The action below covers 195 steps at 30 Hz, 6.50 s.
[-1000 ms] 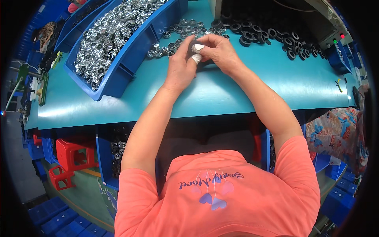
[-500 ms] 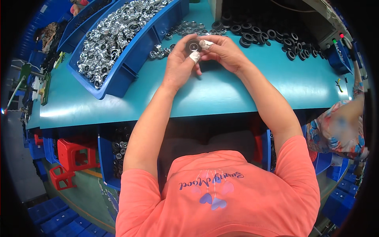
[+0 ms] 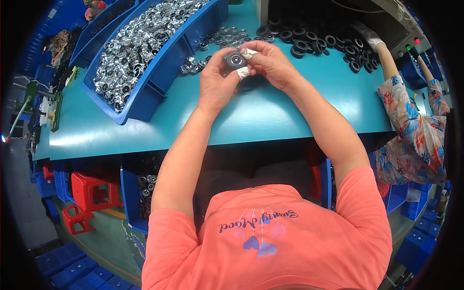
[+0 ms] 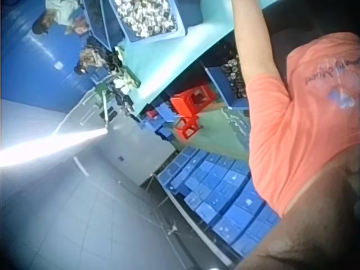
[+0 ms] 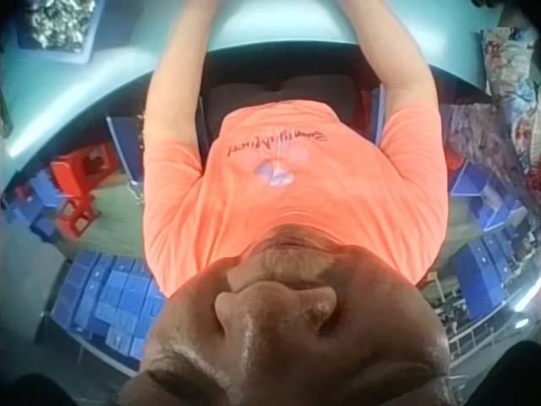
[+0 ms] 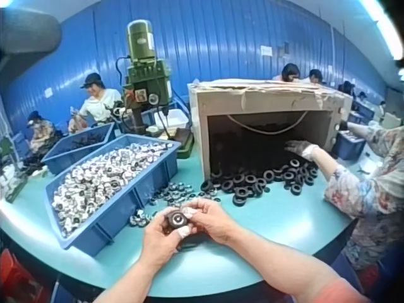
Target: Assembling small industrial components by manually inserting metal rings into rubber seals at a factory workbench.
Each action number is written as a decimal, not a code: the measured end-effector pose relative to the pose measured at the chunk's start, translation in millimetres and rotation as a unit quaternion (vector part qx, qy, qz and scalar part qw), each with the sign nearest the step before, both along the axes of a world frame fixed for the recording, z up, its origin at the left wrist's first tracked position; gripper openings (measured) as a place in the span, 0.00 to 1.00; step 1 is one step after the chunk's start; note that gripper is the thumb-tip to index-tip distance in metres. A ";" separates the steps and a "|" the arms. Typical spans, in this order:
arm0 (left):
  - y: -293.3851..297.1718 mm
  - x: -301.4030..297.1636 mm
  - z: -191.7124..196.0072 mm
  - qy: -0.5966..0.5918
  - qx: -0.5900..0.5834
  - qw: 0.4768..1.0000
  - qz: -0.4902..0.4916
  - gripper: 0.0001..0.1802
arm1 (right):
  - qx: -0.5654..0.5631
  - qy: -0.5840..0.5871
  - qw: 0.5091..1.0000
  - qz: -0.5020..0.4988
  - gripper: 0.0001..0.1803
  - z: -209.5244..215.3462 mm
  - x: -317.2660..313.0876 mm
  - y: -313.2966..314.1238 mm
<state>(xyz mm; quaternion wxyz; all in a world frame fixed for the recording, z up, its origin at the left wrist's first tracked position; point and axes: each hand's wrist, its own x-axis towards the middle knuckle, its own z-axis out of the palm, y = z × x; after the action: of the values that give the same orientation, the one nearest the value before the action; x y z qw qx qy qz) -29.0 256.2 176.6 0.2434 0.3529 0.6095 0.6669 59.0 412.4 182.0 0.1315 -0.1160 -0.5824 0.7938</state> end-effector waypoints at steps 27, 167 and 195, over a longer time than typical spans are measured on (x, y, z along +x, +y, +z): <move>0.0 5.6 -6.5 0.080 0.034 0.996 0.029 0.26 | 0.130 0.050 0.989 -0.042 0.14 13.7 9.7 -9.3; 26.0 -41.7 -1.9 -0.279 0.158 0.916 -0.242 0.25 | 0.241 0.077 0.962 -0.105 0.24 7.7 -5.6 10.0; 24.1 -37.5 -3.5 -0.242 0.140 0.929 -0.242 0.32 | 0.620 0.144 0.740 -0.220 0.16 16.6 -3.1 8.7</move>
<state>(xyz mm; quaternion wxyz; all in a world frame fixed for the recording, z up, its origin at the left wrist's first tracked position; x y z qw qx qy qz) -66.4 280.3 173.1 0.4854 0.3477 0.3283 0.7319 55.9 421.1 198.6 0.4272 -0.0180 -0.8783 0.2139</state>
